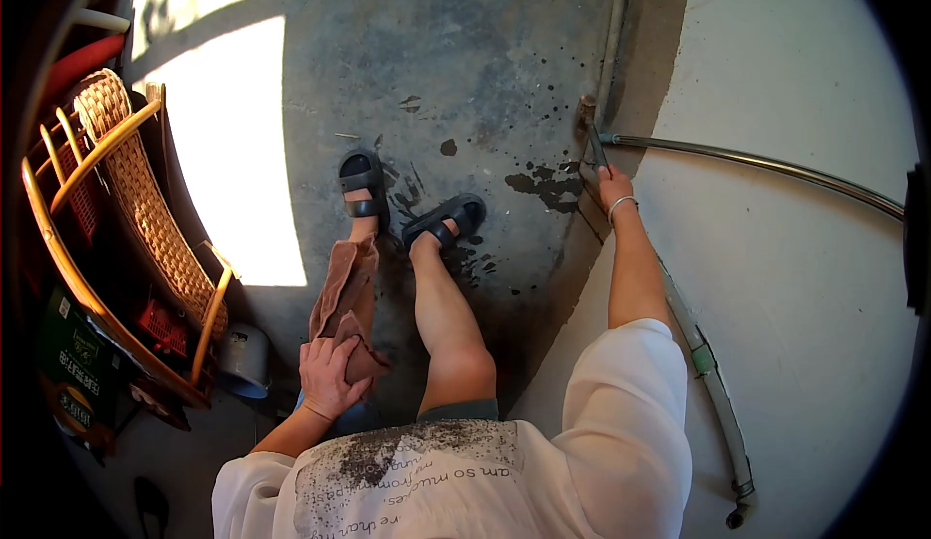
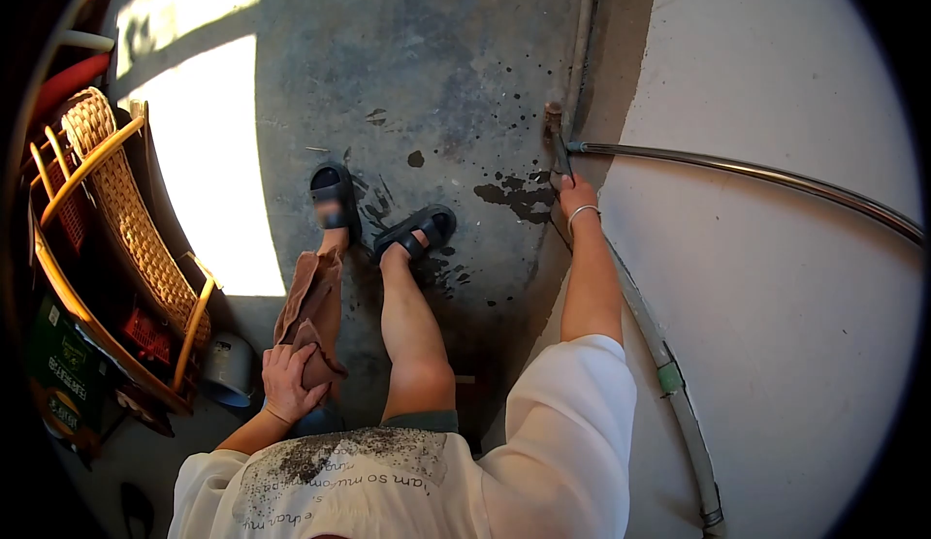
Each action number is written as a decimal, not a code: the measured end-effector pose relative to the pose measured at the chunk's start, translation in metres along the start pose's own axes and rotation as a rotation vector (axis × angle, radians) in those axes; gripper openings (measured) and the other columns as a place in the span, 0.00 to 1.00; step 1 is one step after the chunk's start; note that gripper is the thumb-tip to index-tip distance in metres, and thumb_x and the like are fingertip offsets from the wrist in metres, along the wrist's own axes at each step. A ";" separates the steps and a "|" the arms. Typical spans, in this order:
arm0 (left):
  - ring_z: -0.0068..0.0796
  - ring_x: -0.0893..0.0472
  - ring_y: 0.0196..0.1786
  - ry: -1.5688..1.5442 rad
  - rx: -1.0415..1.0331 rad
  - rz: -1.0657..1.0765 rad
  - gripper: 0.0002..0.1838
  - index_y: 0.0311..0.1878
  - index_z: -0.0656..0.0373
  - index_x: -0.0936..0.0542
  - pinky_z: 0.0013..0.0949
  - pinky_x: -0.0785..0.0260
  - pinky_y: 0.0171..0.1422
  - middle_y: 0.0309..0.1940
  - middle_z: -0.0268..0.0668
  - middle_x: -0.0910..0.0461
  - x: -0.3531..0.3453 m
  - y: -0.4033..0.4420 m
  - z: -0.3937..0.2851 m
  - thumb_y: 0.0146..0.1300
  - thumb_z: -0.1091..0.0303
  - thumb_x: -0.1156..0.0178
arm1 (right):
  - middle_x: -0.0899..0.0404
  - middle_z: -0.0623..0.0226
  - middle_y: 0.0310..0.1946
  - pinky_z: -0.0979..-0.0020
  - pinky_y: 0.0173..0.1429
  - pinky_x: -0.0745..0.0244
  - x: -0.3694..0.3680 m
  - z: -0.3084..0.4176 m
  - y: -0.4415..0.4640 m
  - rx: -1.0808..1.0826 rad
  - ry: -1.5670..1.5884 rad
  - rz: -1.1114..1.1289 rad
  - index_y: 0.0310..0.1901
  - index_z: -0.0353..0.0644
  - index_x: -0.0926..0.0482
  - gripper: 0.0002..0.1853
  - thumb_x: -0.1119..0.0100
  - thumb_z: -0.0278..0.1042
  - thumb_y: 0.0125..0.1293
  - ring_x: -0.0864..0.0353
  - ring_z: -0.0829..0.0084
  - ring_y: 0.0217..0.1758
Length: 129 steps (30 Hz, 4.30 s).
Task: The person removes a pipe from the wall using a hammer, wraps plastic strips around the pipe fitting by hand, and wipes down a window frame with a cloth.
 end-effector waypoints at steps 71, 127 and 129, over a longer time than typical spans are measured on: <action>0.46 0.23 0.42 0.528 0.159 0.017 0.34 0.43 0.58 0.39 0.41 0.32 0.43 0.36 0.49 0.23 -0.087 0.491 0.022 0.43 0.43 0.38 | 0.33 0.62 0.16 0.68 0.27 0.36 -0.167 -0.140 -0.079 0.017 0.780 -0.204 0.30 0.39 0.31 0.16 0.48 0.46 0.59 0.36 0.69 0.19; 0.46 0.24 0.44 0.535 0.109 -0.006 0.35 0.45 0.59 0.38 0.41 0.32 0.46 0.39 0.49 0.24 -0.086 0.493 0.019 0.43 0.42 0.38 | 0.33 0.64 0.16 0.69 0.27 0.37 -0.179 -0.086 -0.017 -0.032 0.994 -0.246 0.31 0.39 0.30 0.17 0.49 0.48 0.59 0.35 0.70 0.20; 0.46 0.24 0.44 0.552 0.129 0.006 0.35 0.45 0.59 0.38 0.41 0.32 0.45 0.39 0.50 0.24 -0.087 0.490 0.023 0.43 0.42 0.38 | 0.31 0.61 0.17 0.67 0.28 0.36 -0.174 -0.091 -0.019 -0.021 0.923 -0.243 0.32 0.40 0.30 0.17 0.49 0.48 0.59 0.32 0.66 0.21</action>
Point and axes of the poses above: each hand's wrist, its own y-axis towards the middle knuckle, its own x-axis out of the back of the hand, z = x × y, the point moved 7 cm from there along y, towards the middle knuckle
